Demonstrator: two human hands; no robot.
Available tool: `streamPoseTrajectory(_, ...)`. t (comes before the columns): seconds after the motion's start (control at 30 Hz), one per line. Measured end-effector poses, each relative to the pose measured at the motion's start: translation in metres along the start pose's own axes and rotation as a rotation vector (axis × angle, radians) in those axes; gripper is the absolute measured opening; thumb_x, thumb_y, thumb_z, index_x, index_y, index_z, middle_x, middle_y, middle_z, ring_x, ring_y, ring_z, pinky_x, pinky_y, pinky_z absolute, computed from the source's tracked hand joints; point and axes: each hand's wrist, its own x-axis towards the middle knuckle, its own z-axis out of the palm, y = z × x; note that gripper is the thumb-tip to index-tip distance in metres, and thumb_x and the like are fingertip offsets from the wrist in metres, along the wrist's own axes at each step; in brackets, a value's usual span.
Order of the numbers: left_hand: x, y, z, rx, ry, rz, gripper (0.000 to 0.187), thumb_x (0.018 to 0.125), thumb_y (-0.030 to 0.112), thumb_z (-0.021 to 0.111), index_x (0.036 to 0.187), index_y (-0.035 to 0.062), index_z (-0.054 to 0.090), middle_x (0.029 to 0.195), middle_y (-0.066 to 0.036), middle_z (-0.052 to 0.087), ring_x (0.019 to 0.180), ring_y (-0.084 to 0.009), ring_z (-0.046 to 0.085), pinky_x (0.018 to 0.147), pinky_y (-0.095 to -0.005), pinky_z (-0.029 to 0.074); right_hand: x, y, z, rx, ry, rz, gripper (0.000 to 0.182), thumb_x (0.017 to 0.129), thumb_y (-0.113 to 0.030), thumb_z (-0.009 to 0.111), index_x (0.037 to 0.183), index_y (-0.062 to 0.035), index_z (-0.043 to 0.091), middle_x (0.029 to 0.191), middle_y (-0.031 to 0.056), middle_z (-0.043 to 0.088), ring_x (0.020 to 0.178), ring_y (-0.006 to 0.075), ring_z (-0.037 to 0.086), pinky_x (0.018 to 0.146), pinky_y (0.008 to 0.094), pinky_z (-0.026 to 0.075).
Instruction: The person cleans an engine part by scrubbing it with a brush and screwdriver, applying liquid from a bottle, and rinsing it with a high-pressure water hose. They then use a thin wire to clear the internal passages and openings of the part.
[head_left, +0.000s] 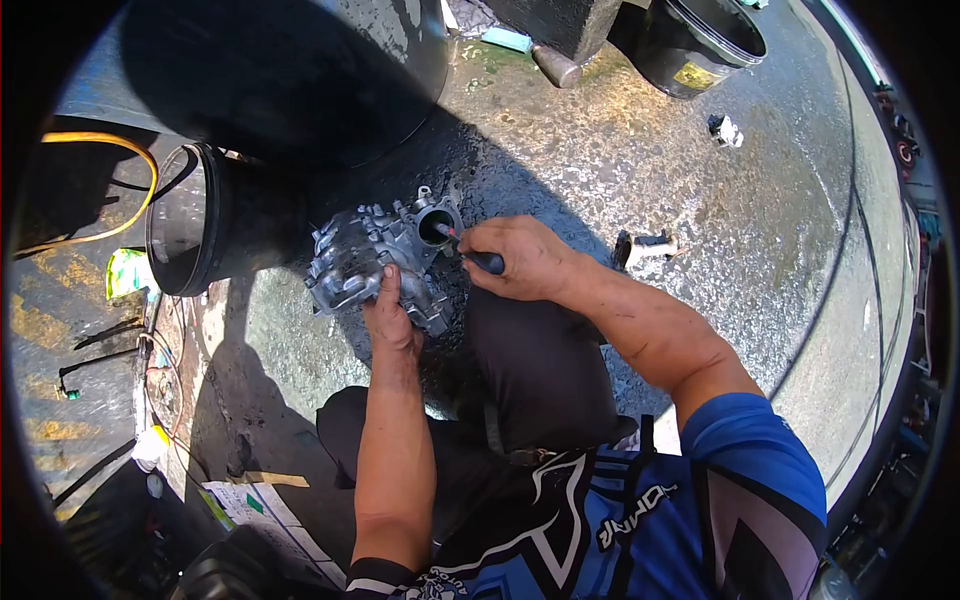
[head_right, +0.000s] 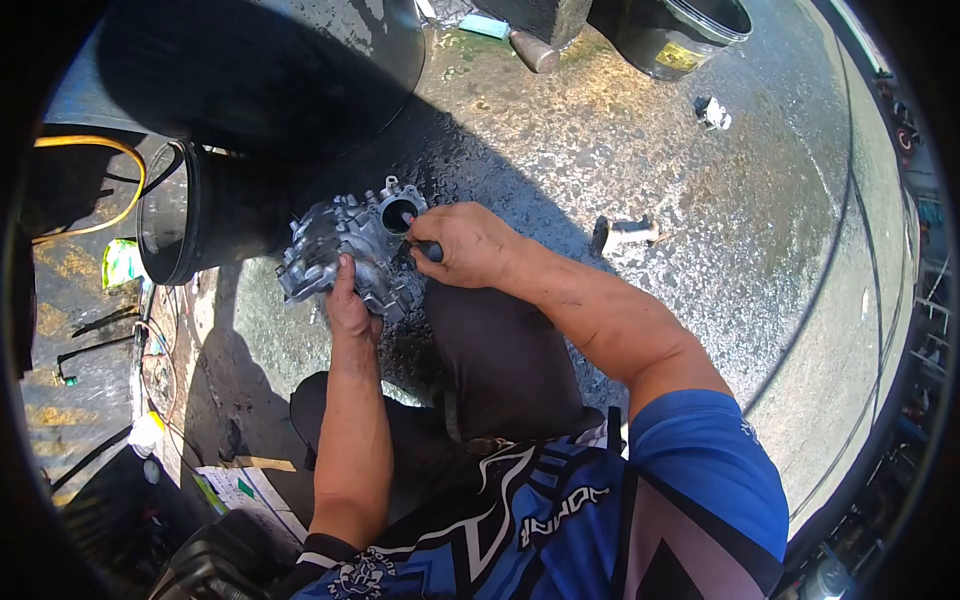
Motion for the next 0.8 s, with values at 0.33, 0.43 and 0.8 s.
streamPoseTrajectory(0.33,0.006,0.000,0.003,-0.066,-0.069,0.012,0.055,0.091,0.023,0.073,0.137,0.0029,0.051,0.129,-0.010,0.060,0.115,-0.0253,0.060,0.100,-0.0406,0.047,-0.002,0.004,0.007,-0.023,0.084,-0.029,0.020,0.081,-0.011,0.073,0.099,-0.0021,0.068,0.091,0.0144,0.070,0.082,0.0365,0.069,0.073,0.0422,0.057)
streamPoseTrajectory(0.43,0.006,0.003,0.006,-0.099,-0.088,-0.063,0.055,0.091,0.023,0.073,0.137,0.0033,0.051,0.129,-0.010,0.061,0.115,-0.0253,0.060,0.100,-0.0408,0.047,0.011,0.005,0.014,-0.029,0.063,-0.031,0.019,0.081,-0.012,0.073,0.096,-0.0029,0.069,0.089,0.0142,0.070,0.079,0.0361,0.069,0.071,0.0417,0.057)
streamPoseTrajectory(0.8,0.005,-0.001,0.001,-0.072,-0.040,-0.048,0.051,0.091,0.026,0.074,0.133,0.0030,0.054,0.125,-0.010,0.062,0.112,-0.0249,0.061,0.098,-0.0408,0.048,0.018,-0.011,-0.002,0.005,0.088,0.206,0.021,0.081,-0.015,0.074,0.096,-0.0008,0.071,0.087,0.0195,0.071,0.079,0.0377,0.070,0.070,0.0407,0.056)
